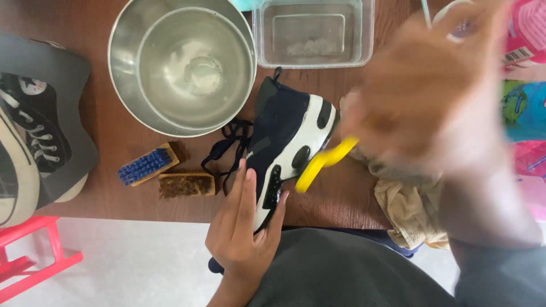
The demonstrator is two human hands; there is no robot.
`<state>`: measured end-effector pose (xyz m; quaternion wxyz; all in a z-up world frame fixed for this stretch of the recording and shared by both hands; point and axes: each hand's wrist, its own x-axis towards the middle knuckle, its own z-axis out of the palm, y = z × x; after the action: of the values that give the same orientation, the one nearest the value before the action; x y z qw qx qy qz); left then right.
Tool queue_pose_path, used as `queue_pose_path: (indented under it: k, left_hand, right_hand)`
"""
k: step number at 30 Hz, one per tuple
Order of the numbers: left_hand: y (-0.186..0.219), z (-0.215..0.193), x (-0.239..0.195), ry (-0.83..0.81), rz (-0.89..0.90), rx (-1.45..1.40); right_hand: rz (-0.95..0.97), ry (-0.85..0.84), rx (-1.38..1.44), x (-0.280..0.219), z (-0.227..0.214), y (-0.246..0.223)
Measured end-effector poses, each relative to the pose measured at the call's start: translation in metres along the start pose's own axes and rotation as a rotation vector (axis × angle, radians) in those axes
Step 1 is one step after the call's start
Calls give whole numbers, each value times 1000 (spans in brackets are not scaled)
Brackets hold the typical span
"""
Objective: The person scrubs a black and white sneaker with a yellow brush dipped in soapy water, then wipes the shoe with a cloth. The person rotates the shoe to clean different sides and the sole, finishing by wiping the upper part.
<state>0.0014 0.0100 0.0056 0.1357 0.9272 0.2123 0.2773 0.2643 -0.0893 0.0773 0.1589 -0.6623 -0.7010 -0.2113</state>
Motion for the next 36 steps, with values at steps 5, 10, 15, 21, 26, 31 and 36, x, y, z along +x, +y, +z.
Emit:
queue_pose_path:
  k: [5, 10, 15, 21, 26, 31, 36]
  left_hand:
    - [0, 2, -11, 38, 49, -42]
    - [-4, 4, -17, -8, 74, -28]
    - [-2, 5, -12, 61, 77, -22]
    - [-1, -2, 10, -8, 79, -60]
    - [-1, -5, 28, -174, 129, -123]
    - [-7, -18, 44, -239, 105, -295]
    - [-33, -35, 62, -174, 102, -227]
  right_hand:
    - [433, -55, 416, -5, -21, 22]
    - [148, -13, 203, -6, -4, 10]
    - [525, -93, 385, -24, -1, 33]
    - [442, 122, 476, -15, -2, 27]
    - [444, -146, 353, -10, 1, 20]
    - [385, -196, 580, 12, 17, -11]
    - [436, -221, 450, 19, 34, -36]
